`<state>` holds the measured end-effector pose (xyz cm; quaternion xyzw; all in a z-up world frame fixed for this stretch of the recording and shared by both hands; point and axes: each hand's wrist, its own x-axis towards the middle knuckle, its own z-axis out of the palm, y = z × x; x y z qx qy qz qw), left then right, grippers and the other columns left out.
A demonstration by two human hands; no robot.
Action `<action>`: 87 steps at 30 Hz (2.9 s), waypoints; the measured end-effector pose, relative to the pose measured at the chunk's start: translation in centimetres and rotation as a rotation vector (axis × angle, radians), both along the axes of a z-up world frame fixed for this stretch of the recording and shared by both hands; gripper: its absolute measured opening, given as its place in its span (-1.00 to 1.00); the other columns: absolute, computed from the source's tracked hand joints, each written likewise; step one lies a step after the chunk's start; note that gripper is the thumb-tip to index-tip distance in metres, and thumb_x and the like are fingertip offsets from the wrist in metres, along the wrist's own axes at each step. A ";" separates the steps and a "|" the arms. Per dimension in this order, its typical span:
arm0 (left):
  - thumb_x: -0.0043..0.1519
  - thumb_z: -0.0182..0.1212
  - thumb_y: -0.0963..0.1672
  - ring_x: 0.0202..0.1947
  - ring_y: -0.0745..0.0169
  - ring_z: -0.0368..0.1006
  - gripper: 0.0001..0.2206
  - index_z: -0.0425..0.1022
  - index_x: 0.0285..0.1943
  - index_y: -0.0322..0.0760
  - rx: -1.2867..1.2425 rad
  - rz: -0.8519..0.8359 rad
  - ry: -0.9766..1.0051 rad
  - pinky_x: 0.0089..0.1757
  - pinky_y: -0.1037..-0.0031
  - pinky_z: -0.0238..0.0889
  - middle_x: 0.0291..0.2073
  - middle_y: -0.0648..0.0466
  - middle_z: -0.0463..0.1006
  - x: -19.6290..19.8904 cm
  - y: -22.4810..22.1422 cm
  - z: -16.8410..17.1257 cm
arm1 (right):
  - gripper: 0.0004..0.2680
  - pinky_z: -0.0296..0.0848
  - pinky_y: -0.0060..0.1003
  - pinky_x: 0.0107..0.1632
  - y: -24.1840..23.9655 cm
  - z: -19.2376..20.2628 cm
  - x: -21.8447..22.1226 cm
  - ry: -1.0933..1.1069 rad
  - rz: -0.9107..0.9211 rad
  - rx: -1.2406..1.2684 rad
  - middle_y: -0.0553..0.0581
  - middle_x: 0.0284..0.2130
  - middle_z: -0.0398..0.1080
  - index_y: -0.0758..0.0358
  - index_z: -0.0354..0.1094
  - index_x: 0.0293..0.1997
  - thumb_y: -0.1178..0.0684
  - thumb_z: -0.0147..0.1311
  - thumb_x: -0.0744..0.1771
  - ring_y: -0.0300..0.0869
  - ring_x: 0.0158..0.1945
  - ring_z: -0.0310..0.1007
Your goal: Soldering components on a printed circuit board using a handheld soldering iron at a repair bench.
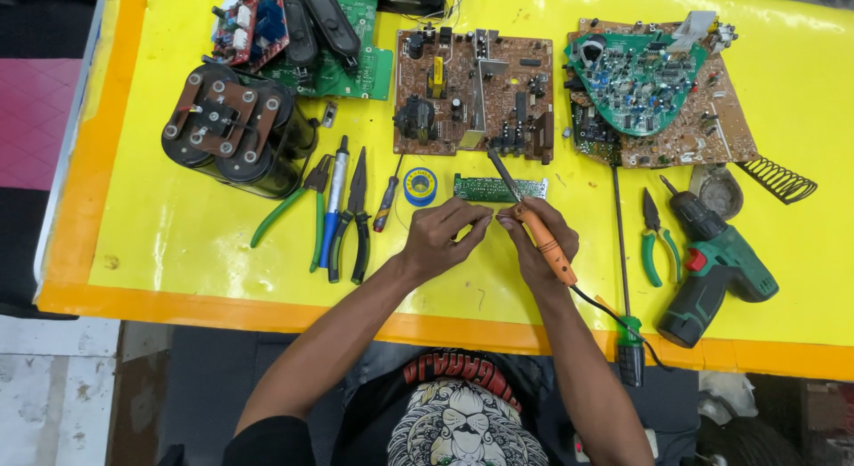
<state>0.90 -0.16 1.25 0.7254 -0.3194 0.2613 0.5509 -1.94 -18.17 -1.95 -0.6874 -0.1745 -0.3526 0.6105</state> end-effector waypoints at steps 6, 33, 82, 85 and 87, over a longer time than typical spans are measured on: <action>0.24 0.34 -0.23 -0.67 0.30 0.43 -0.94 0.64 -0.17 -0.21 0.002 -0.008 0.013 -0.59 0.56 0.34 -0.51 0.09 0.58 0.0 -0.1 -0.3 | -0.69 0.66 0.02 -0.19 -0.3 -0.4 0.0 -0.006 -0.033 -0.026 0.47 -0.35 0.57 0.64 0.39 0.06 0.49 0.32 0.24 0.18 -0.28 0.67; 0.22 0.40 -0.17 -0.69 0.41 0.42 -0.97 0.63 -0.24 -0.15 0.368 0.322 -0.103 -0.59 0.66 0.31 -0.51 0.20 0.50 1.1 0.6 -1.7 | -0.58 0.49 -0.22 -0.39 -5.6 -1.3 -0.7 0.044 -0.197 -0.050 0.29 -0.52 0.42 0.63 0.50 -0.05 -0.15 -0.03 0.45 -0.10 -0.53 0.46; 0.23 0.35 -0.16 -0.74 0.40 0.36 -0.94 0.57 -0.21 -0.21 0.536 0.468 -0.145 -0.67 0.64 0.18 -0.52 0.16 0.43 1.0 -0.5 -2.3 | -0.73 0.22 -0.31 -0.50 -5.7 -3.0 -1.2 0.115 -0.410 -0.165 0.22 -0.72 0.32 0.49 0.49 -0.21 -0.05 0.20 0.41 -0.15 -0.61 0.39; 0.25 0.31 -0.16 -0.74 0.40 0.36 -0.97 0.58 -0.20 -0.20 0.543 0.467 -0.125 -0.66 0.65 0.17 -0.49 0.18 0.43 0.9 -0.5 -2.2 | -0.73 0.26 -0.31 -0.50 -5.5 -2.7 -1.1 0.104 -0.378 -0.139 0.27 -0.71 0.34 0.50 0.46 -0.21 -0.03 0.16 0.42 -0.12 -0.61 0.41; 0.24 0.31 -0.17 -0.74 0.39 0.37 -0.98 0.59 -0.21 -0.20 0.545 0.474 -0.131 -0.66 0.65 0.16 -0.49 0.17 0.44 0.8 -0.4 -2.2 | -0.73 0.28 -0.29 -0.49 -5.4 -2.7 -1.2 0.101 -0.372 -0.146 0.30 -0.69 0.36 0.48 0.45 -0.20 -0.04 0.14 0.42 -0.11 -0.62 0.40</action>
